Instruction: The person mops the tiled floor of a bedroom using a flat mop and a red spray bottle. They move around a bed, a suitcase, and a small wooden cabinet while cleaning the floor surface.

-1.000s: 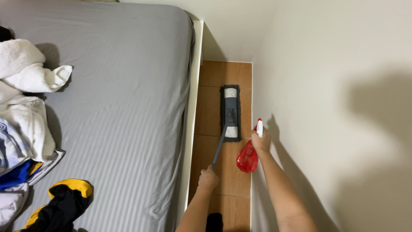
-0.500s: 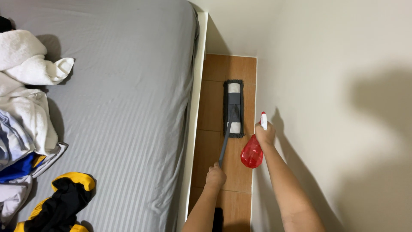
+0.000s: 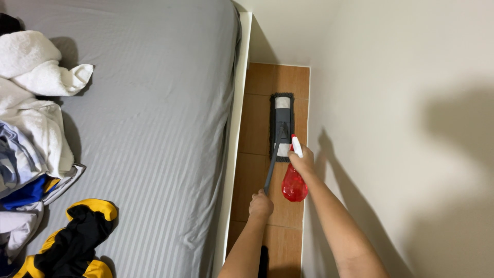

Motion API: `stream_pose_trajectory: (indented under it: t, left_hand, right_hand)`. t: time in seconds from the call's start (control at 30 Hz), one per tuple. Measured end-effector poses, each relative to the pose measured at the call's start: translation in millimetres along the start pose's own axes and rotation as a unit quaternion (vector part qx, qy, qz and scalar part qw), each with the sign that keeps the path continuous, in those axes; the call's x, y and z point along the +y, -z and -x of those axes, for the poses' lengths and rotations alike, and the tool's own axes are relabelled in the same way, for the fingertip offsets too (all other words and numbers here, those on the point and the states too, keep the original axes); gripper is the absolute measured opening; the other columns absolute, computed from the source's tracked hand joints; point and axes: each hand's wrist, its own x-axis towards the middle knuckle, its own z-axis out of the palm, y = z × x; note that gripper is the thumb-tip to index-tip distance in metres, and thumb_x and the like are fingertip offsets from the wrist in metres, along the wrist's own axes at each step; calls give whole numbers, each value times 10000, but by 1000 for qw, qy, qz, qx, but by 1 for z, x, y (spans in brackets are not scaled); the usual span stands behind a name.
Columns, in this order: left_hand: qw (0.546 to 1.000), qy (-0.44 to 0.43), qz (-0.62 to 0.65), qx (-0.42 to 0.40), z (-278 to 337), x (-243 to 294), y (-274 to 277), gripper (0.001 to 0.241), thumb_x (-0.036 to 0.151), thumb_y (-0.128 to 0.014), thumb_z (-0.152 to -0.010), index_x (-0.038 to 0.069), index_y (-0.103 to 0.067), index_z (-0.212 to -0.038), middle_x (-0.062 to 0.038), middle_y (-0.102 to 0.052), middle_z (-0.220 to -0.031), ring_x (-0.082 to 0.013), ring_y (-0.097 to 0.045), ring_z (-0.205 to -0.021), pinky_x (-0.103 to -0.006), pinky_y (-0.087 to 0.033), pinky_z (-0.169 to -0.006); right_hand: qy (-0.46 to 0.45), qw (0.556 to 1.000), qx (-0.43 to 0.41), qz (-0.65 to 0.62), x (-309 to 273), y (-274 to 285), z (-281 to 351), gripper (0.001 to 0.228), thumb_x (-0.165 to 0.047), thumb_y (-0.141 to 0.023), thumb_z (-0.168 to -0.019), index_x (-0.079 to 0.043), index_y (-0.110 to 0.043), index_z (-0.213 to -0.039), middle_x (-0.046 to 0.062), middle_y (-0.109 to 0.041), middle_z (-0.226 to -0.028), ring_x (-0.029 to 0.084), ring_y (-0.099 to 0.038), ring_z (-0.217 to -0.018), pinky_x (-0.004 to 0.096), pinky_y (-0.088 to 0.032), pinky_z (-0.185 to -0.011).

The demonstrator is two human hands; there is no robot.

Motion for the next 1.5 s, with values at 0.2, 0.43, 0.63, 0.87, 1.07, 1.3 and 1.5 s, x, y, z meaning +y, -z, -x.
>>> stream_pose_trajectory:
  t: [0.2, 0.43, 0.63, 0.87, 1.07, 1.3, 1.5]
  left_hand:
    - [1000, 1, -2, -8, -6, -1, 1, 542, 124, -535, -980, 106, -394, -1502, -222, -453, -1496, -389, -546, -1335, -454, -492, -1091]
    - [1000, 4, 19, -15, -10, 6, 12, 517, 141, -535, -978, 117, -426, -1483, -208, -466, -1495, -377, -533, -1351, -454, -479, -1102]
    - [1000, -2, 15, -20, -23, 21, 18, 529, 138, -518, -983, 108, -403, -1498, -220, -435, -1519, -390, -523, -1358, -455, -474, -1109]
    - [1000, -15, 23, -14, -48, 38, 14, 556, 134, -522, -974, 98, -367, -1508, -232, -432, -1519, -402, -501, -1372, -458, -451, -1123]
    - [999, -17, 11, -33, -43, 65, 21, 547, 125, -475, -996, 79, -353, -1527, -230, -452, -1517, -409, -520, -1358, -457, -466, -1114]
    - [999, -2, 17, -30, -56, 75, 21, 600, 113, -471, -987, 93, -301, -1563, -222, -421, -1538, -398, -496, -1376, -443, -444, -1133]
    - [999, -4, 16, -32, -64, 87, 24, 597, 120, -469, -988, 101, -307, -1563, -228, -388, -1558, -408, -497, -1370, -448, -433, -1137]
  right_hand:
    - [60, 998, -19, -1, -25, -17, -10, 270, -194, -675, -778, -30, -690, -992, 150, -736, -862, 295, -718, -799, 402, -555, -732]
    - [0, 998, -55, -8, -35, -45, -38, 317, -295, -770, -781, -30, -704, -942, 135, -731, -790, 286, -728, -733, 420, -565, -682]
    - [-38, 996, -16, 85, -14, -58, -81, 319, -333, -727, -832, -18, -754, -878, 193, -762, -783, 314, -757, -741, 425, -567, -707]
    - [-39, 994, 46, 86, -11, -40, -136, 381, -369, -802, -804, 0, -760, -886, 187, -746, -783, 308, -726, -761, 419, -540, -730]
    - [-95, 992, 13, -85, -18, -2, -166, 318, -283, -777, -801, -6, -719, -945, 100, -736, -802, 243, -724, -731, 390, -568, -683]
    - [-63, 994, 75, -41, -33, 28, -197, 274, -272, -779, -846, -14, -711, -909, 96, -709, -808, 234, -687, -749, 382, -533, -683]
    - [-180, 974, 47, -130, -33, 33, -228, 183, -186, -712, -818, -17, -699, -888, 113, -716, -757, 222, -699, -659, 396, -566, -615]
